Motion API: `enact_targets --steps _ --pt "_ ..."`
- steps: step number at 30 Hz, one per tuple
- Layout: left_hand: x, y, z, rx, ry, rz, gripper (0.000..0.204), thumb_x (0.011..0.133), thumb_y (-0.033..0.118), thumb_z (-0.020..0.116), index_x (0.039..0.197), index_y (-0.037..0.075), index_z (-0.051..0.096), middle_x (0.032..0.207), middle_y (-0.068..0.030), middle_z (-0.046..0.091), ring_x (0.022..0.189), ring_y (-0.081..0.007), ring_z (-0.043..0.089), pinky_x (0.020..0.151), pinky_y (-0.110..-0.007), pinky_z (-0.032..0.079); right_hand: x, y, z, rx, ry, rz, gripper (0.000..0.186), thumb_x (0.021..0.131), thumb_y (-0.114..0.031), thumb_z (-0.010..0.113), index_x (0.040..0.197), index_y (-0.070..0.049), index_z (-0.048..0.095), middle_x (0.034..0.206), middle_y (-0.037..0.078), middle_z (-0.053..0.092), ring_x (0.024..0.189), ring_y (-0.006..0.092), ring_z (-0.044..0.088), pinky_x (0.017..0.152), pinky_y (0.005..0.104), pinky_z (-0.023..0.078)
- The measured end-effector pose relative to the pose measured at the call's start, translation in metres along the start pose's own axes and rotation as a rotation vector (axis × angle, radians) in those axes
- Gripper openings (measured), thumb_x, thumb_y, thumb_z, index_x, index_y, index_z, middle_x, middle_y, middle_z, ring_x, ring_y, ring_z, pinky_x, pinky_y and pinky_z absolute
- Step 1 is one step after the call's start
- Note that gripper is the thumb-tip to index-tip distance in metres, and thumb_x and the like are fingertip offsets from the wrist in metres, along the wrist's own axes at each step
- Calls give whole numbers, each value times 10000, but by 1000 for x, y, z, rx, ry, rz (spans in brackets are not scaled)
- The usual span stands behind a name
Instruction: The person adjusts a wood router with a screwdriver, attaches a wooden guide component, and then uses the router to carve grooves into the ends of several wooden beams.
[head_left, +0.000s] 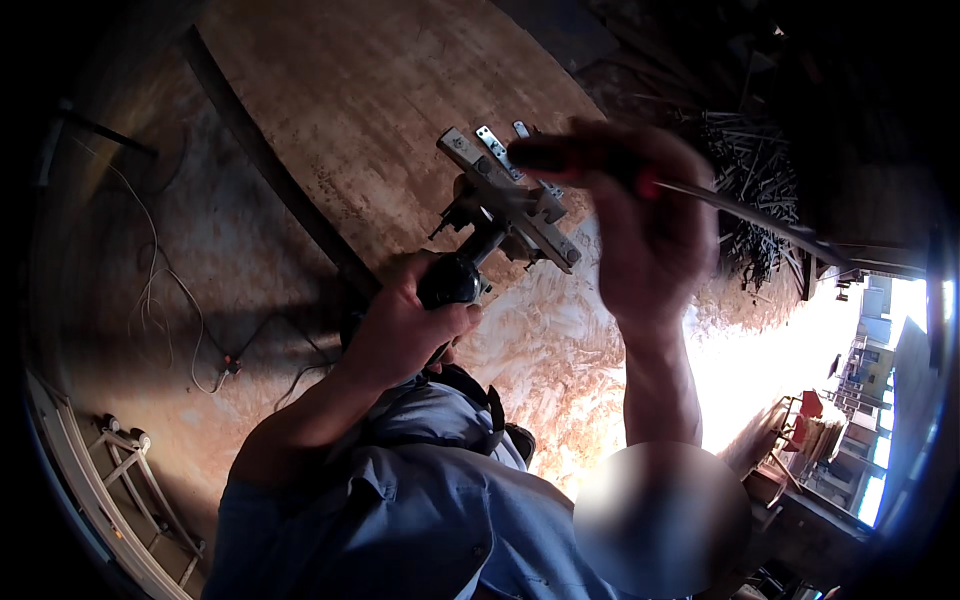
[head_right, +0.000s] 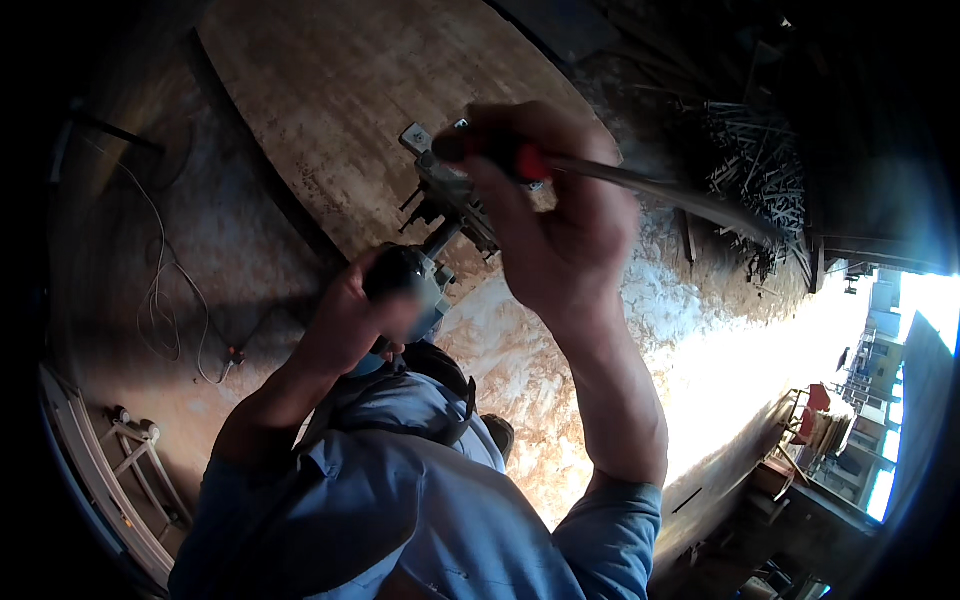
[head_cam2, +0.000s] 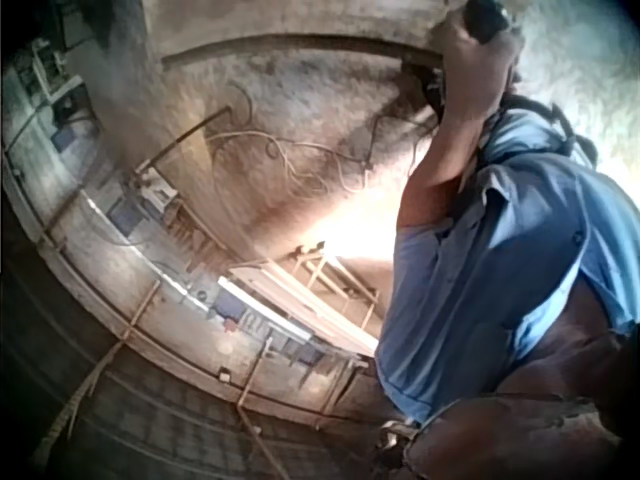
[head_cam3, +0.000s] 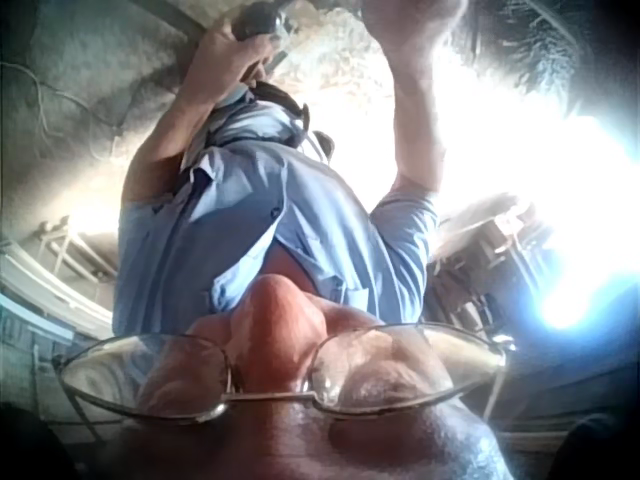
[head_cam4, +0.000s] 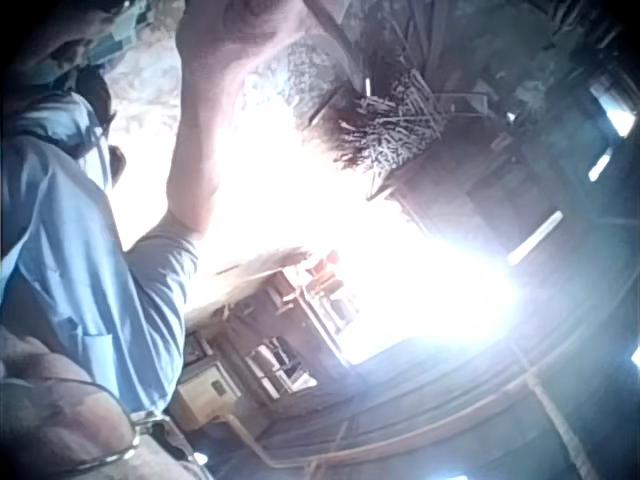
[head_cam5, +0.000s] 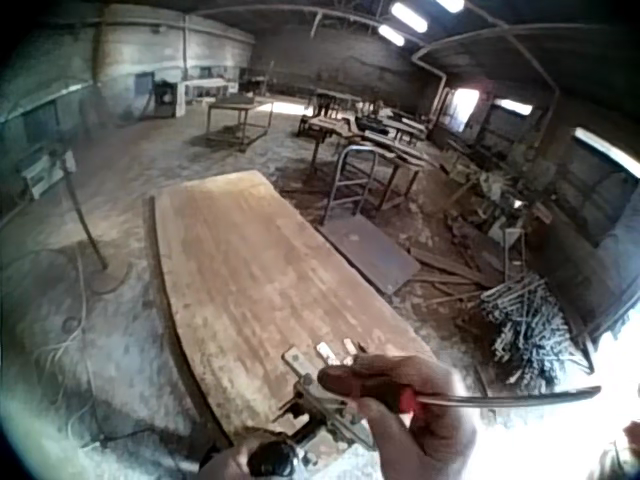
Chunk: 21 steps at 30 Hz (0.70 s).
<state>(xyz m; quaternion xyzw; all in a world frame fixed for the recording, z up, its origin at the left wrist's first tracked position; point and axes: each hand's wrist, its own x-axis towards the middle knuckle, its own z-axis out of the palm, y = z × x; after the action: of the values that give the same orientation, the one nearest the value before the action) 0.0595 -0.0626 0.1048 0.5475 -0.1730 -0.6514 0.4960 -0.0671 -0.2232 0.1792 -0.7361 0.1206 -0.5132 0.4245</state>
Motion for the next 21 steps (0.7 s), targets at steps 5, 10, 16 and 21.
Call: enact_targets --steps 5,10,16,21 --pt "-5 9 2 72 47 -39 420 786 112 689 1169 32 537 708 -21 592 494 -85 563 407 -239 453 3 -5 3 -115 -18 90 273 827 69 687 1074 14 585 984 137 700 917 200 707 776 287 562" --pt "-1 9 2 87 24 -39 409 785 114 685 1164 49 546 713 -9 589 487 -78 558 411 -234 450 0 10 1 -382 -243 203 286 808 45 726 1060 -9 602 934 106 700 891 177 706 757 280 553" --pt "-3 5 -2 13 -23 -13 391 806 122 703 1136 26 518 721 1 575 498 -68 560 417 -234 454 5 -19 -20 64 67 29 373 879 106 610 1219 45 469 1108 238 657 1014 263 680 862 309 559" --pt "-6 14 -9 87 -7 -66 465 784 95 694 1211 31 521 784 -17 578 501 -80 563 438 -245 469 -24 -20 -69 35 318 99 321 946 22 492 1265 -1 464 1084 245 668 985 291 676 909 390 544"
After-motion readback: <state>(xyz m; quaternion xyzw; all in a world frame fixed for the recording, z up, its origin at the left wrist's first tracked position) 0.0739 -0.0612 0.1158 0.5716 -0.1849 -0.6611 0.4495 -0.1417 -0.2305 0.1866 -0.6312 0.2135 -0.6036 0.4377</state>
